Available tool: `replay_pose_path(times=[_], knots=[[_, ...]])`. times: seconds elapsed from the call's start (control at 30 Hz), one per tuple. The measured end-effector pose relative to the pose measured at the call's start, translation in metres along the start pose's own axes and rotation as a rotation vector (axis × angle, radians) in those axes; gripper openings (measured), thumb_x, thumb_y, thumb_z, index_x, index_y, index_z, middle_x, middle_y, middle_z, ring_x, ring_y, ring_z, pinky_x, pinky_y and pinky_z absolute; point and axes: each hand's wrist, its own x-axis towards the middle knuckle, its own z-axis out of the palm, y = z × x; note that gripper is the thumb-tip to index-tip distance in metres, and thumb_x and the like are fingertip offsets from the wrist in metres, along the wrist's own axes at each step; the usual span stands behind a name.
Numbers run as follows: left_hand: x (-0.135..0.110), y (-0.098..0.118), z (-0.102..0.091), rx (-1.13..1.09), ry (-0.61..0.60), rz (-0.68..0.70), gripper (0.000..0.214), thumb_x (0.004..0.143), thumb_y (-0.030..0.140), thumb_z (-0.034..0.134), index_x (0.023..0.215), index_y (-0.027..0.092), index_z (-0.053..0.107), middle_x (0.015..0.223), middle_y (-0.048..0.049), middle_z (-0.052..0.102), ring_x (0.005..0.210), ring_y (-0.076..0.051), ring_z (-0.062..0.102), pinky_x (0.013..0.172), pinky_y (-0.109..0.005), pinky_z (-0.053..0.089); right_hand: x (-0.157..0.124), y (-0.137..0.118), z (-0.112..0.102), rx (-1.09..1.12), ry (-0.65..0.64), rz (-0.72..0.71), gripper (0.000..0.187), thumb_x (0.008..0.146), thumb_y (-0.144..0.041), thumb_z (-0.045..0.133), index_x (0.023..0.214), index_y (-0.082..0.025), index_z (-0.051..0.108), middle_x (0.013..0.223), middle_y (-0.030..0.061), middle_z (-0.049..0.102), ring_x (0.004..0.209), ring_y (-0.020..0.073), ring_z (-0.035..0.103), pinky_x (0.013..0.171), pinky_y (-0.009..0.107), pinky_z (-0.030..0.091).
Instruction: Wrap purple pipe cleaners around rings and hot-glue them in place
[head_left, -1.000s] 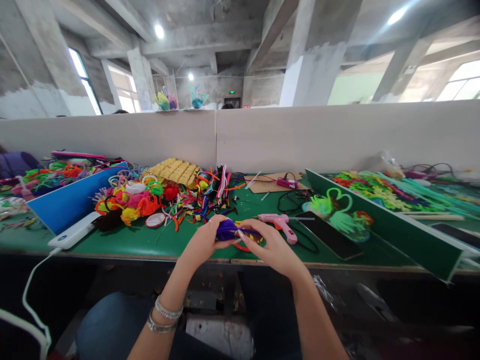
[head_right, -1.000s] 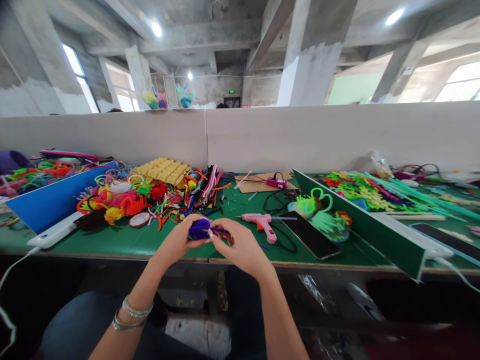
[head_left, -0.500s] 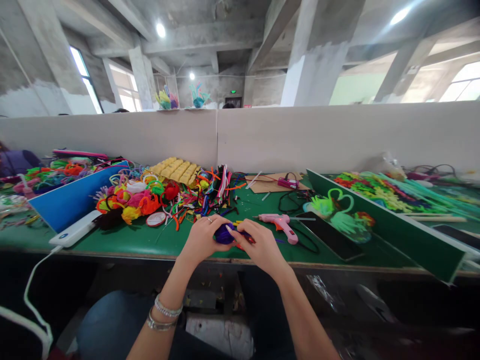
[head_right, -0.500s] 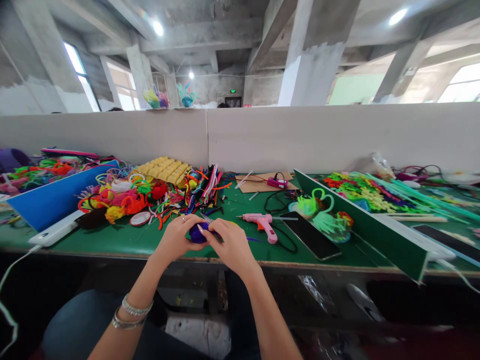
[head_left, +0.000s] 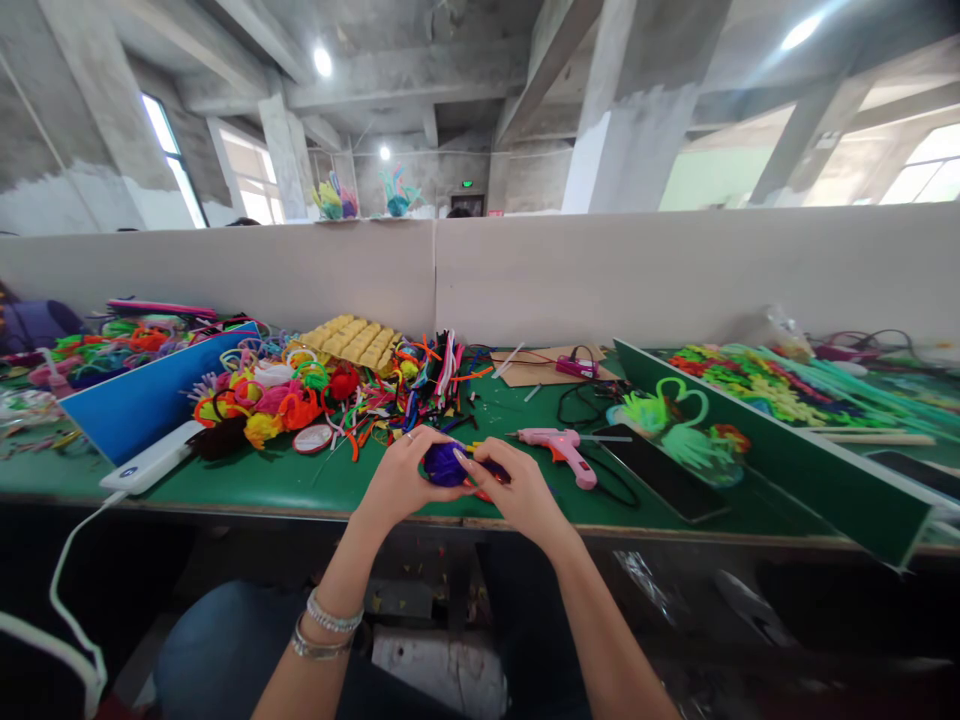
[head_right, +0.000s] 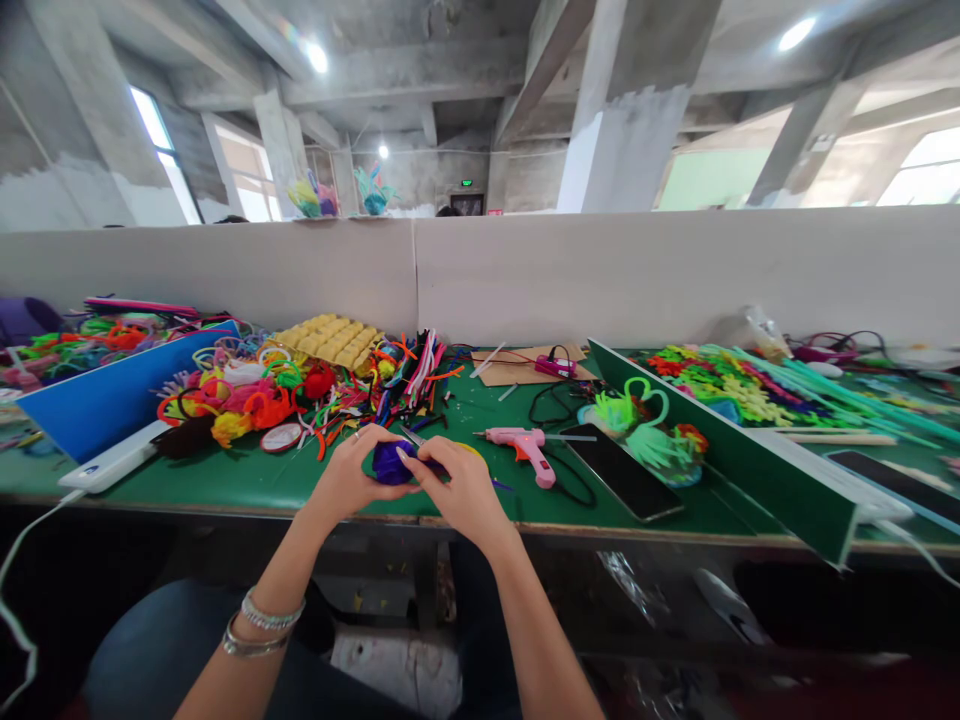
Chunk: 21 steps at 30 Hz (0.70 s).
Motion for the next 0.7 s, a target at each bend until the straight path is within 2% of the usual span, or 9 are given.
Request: replay_pose_path(times=[0.27,0.37,0.5,0.63,0.7], knots=[[0.001,0.001,-0.003,0.117,0.096,0.061,0.039,0.065,0.041,0.069,0.097,0.021,0.058,0.092,-0.0056,0.063,0.087,-0.020,0.059,0.080,-0.034,0.047,0.002,0.006,0.000,0.093,-0.076,0.074,0.031,0.087,-0.043,0.043,0.070,-0.018,0.049,0.066,-0.0031,0.048,0.061,0.0096,0.042,0.057,0.021,0.034],[0.001,0.000,-0.002,0.131,0.091,0.065,0.040,0.065,0.043,0.069,0.097,0.020,0.058,0.092,-0.0055,0.064,0.086,-0.019,0.060,0.080,-0.033,0.047,0.002,0.005,0.001,0.079,-0.088,0.099,0.031,0.088,-0.044,0.042,0.071,-0.019,0.048,0.066,-0.0036,0.048,0.060,0.0094,0.042,0.056,0.020,0.033],[0.001,-0.003,0.001,0.149,-0.020,0.055,0.046,0.067,0.047,0.066,0.103,0.020,0.055,0.098,-0.0059,0.064,0.088,-0.019,0.063,0.078,-0.032,0.050,0.002,0.002,0.002,-0.036,-0.076,0.100,0.029,0.087,-0.042,0.043,0.071,-0.019,0.049,0.067,-0.0031,0.051,0.061,0.0101,0.045,0.058,0.021,0.034],[-0.001,-0.004,0.007,0.282,-0.196,0.081,0.051,0.078,0.044,0.055,0.120,0.018,0.043,0.110,-0.0111,0.061,0.088,-0.022,0.065,0.074,-0.033,0.052,0.003,0.002,0.004,-0.192,-0.049,0.075,0.026,0.088,-0.038,0.042,0.071,-0.020,0.049,0.069,-0.0020,0.055,0.063,0.0113,0.050,0.060,0.022,0.035],[-0.001,-0.004,0.011,0.318,-0.224,0.074,0.052,0.082,0.042,0.050,0.125,0.016,0.037,0.115,-0.0142,0.059,0.091,-0.023,0.064,0.073,-0.035,0.052,0.003,0.002,0.004,-0.244,-0.037,0.067,0.026,0.089,-0.038,0.041,0.072,-0.020,0.049,0.070,-0.0015,0.056,0.064,0.0119,0.052,0.061,0.022,0.035]])
